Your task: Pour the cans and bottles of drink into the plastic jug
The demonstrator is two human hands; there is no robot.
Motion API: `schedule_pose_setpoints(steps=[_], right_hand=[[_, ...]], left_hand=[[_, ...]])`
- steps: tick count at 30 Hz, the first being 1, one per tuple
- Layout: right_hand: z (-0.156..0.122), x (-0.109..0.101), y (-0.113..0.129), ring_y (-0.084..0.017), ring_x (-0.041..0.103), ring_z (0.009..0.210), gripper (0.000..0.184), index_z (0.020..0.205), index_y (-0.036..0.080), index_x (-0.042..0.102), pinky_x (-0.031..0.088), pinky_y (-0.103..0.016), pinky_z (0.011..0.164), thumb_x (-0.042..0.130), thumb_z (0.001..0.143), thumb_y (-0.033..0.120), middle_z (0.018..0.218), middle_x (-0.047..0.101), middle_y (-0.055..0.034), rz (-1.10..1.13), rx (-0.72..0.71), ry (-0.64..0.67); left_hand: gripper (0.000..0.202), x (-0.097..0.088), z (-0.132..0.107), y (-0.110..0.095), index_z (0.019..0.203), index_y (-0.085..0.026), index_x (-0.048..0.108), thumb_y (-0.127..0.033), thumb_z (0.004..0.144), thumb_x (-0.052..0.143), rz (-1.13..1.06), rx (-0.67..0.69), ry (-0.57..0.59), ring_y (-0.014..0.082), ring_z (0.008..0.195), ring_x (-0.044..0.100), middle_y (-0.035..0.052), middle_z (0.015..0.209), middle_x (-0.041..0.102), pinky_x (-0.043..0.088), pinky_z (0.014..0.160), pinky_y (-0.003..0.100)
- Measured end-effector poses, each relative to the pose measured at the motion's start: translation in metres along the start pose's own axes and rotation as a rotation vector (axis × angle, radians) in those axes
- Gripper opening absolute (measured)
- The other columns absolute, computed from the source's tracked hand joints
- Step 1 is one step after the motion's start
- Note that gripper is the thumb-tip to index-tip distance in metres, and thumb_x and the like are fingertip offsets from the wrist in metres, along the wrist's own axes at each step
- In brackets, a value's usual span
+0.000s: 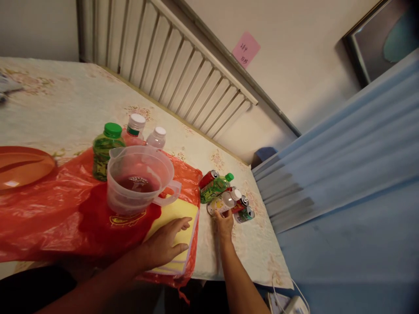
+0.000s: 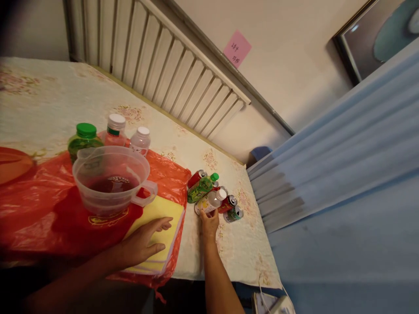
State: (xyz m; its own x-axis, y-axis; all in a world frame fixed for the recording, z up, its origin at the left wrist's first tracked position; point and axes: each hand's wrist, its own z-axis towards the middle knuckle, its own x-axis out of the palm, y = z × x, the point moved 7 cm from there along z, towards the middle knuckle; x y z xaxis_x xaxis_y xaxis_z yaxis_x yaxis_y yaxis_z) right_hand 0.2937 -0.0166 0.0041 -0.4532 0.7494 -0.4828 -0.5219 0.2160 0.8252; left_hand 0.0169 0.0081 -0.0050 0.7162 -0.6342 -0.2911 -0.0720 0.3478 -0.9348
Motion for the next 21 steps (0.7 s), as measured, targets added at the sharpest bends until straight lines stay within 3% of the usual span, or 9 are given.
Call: schedule_pose_setpoints(steps=[6,21], right_hand=[[-0.013,0.008,-0.011,-0.024,0.066,0.082,0.054,0.105,0.012,0.063,0.051,-0.035,0.078,0.071,0.065,0.047,0.099,0.073,-0.0143,-0.065,0.001,-0.082],[-0.004,0.007,-0.015,-0.021,0.061,0.072,0.043,0.095,0.011,0.066,0.047,-0.030,0.068,0.070,0.070,0.047,0.083,0.072,-0.0111,-0.181,-0.054,-0.180]], left_hand=[[0.065,-0.001,-0.002,-0.002,0.137,-0.021,0.043,-0.017,0.074,0.058,0.015,-0.005,0.014,0.0247,0.120,0.058,0.0115,0.130,0.061,0.046,0.105,0.043],[0.064,-0.002,-0.002,-0.003,0.136,-0.020,0.043,-0.017,0.074,0.057,0.033,-0.010,0.033,0.0237,0.118,0.059,0.0108,0.127,0.062,0.046,0.104,0.042]])
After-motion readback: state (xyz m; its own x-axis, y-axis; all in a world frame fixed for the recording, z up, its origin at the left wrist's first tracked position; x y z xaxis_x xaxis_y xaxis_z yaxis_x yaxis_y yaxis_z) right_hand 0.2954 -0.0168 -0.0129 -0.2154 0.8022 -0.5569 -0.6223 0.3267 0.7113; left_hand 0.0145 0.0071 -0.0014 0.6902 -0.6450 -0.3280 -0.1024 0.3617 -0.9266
